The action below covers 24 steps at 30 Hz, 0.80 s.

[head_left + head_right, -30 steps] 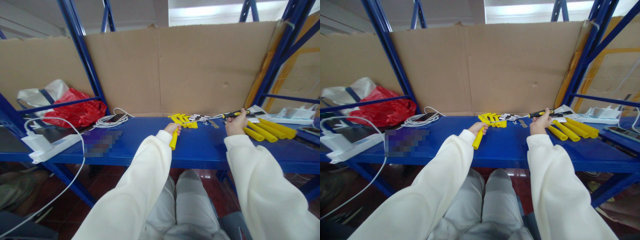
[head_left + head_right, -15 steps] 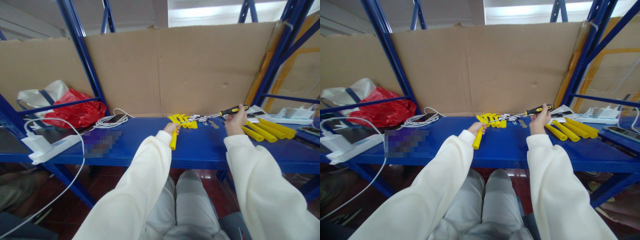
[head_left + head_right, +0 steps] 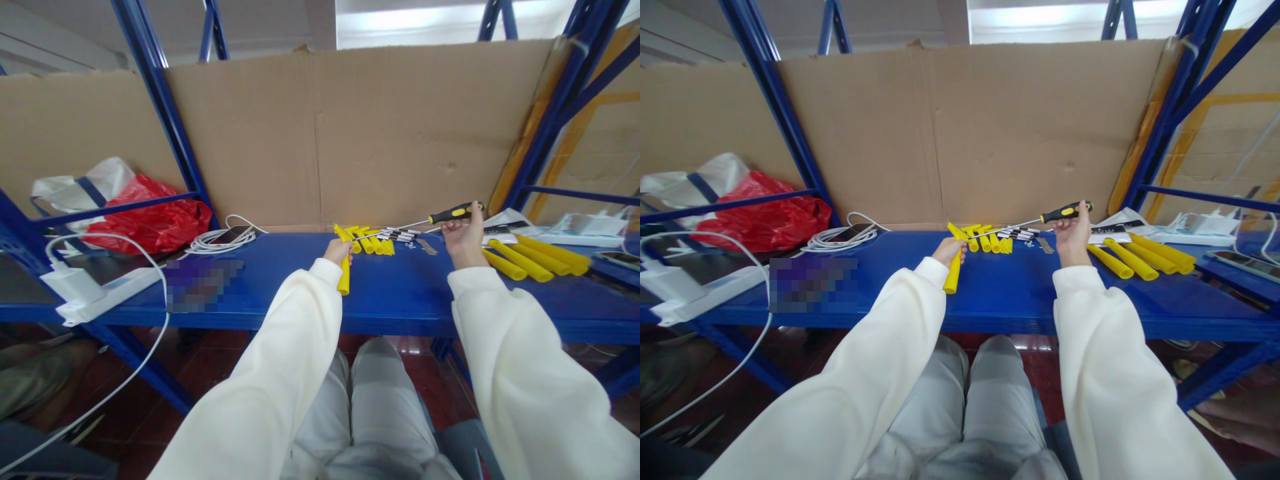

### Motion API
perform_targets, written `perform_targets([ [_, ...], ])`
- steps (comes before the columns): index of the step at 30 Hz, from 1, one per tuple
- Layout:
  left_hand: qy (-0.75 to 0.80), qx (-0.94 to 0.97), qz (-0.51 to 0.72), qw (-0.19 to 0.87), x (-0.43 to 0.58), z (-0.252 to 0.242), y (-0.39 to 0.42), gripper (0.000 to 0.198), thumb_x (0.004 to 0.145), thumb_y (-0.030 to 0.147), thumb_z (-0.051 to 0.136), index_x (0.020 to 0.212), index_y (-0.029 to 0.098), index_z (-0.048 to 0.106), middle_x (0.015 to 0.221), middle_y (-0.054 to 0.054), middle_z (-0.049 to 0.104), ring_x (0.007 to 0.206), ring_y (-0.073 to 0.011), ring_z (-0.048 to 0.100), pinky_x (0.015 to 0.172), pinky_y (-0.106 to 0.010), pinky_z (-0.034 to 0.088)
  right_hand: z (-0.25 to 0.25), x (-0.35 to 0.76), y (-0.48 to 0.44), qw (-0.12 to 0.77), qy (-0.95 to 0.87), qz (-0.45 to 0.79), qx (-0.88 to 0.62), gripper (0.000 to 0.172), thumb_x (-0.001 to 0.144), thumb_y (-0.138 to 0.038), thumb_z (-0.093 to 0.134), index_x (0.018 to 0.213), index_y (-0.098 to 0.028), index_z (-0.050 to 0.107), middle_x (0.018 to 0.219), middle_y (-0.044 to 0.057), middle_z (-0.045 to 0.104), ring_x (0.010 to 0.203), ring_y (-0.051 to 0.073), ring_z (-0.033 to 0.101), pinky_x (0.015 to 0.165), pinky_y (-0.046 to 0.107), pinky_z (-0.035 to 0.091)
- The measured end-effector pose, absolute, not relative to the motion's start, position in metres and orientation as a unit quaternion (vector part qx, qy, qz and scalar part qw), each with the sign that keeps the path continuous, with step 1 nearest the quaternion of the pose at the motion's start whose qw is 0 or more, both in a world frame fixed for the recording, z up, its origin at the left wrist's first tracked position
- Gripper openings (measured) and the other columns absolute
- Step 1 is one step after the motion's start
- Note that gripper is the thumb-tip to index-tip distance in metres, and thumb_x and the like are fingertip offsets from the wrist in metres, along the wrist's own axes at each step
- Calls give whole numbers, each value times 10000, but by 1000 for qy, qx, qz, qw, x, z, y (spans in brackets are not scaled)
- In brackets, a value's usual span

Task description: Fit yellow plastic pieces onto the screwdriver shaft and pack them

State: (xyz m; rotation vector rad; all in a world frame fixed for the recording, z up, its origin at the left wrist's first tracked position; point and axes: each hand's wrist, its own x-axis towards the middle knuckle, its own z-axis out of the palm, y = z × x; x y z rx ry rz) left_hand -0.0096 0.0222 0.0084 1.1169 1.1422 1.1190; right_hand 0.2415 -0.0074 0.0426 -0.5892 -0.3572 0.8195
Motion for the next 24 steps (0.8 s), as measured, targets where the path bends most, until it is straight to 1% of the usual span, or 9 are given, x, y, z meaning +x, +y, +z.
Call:
perform_targets([
  [3,492,472,479,553,-11,9,23,242,847,8,611,717,193,527,434,89,425,341,-61,359,412,-190,298,43,240,-7,868,-144,392,-269,357,1059,-380,414,732,-238,386,517,-80,296,415,93,388,384,165,399],
  [5,497,476,480,544,-11,9,23,232,856,3,593,729,189,542,428,88,424,343,-66,366,410,-189,304,42,239,-6,870,-146,374,-287,329,1050,-376,422,749,-244,418,510,-78,317,419,104,385,382,176,394],
  [9,513,482,484,520,-13,8,25,243,881,-14,539,741,184,555,410,83,419,337,-73,376,394,-189,303,38,241,0,866,-167,309,-355,225,1016,-353,514,811,-265,482,520,-78,388,432,117,380,352,194,344],
  [11,522,485,481,510,-13,8,25,240,886,-13,537,744,179,559,410,79,421,338,-75,381,392,-191,304,36,243,3,862,-175,302,-366,178,992,-319,556,832,-276,490,534,-77,421,435,122,391,335,205,329],
  [14,531,496,470,501,-14,7,26,192,876,12,580,762,166,576,429,74,433,354,-77,399,409,-195,321,34,245,4,856,-167,315,-374,162,972,-292,572,834,-282,487,518,-83,402,416,123,385,309,212,316],
  [18,538,514,456,488,-15,3,31,117,874,50,590,810,147,613,459,67,447,390,-91,441,451,-209,375,33,246,1,851,-174,296,-398,226,953,-240,610,794,-268,452,467,-110,302,355,97,301,287,187,281],
  [20,543,517,452,483,-16,1,34,109,876,56,588,818,142,620,464,65,451,396,-96,448,459,-218,387,33,246,0,847,-187,300,-396,286,943,-266,660,774,-259,430,469,-123,275,336,78,274,292,171,283],
  [22,548,513,451,482,-17,-1,38,88,876,77,617,819,144,623,467,65,451,394,-95,447,455,-219,385,33,246,-1,835,-198,328,-394,349,913,-353,727,771,-255,424,488,-127,300,335,68,307,307,161,311],
  [24,551,507,453,484,-18,-3,42,72,872,104,655,820,146,627,467,65,450,393,-94,445,452,-217,381,35,247,-3,816,-203,366,-399,363,908,-423,739,781,-251,446,510,-117,350,359,73,389,340,158,370],
])
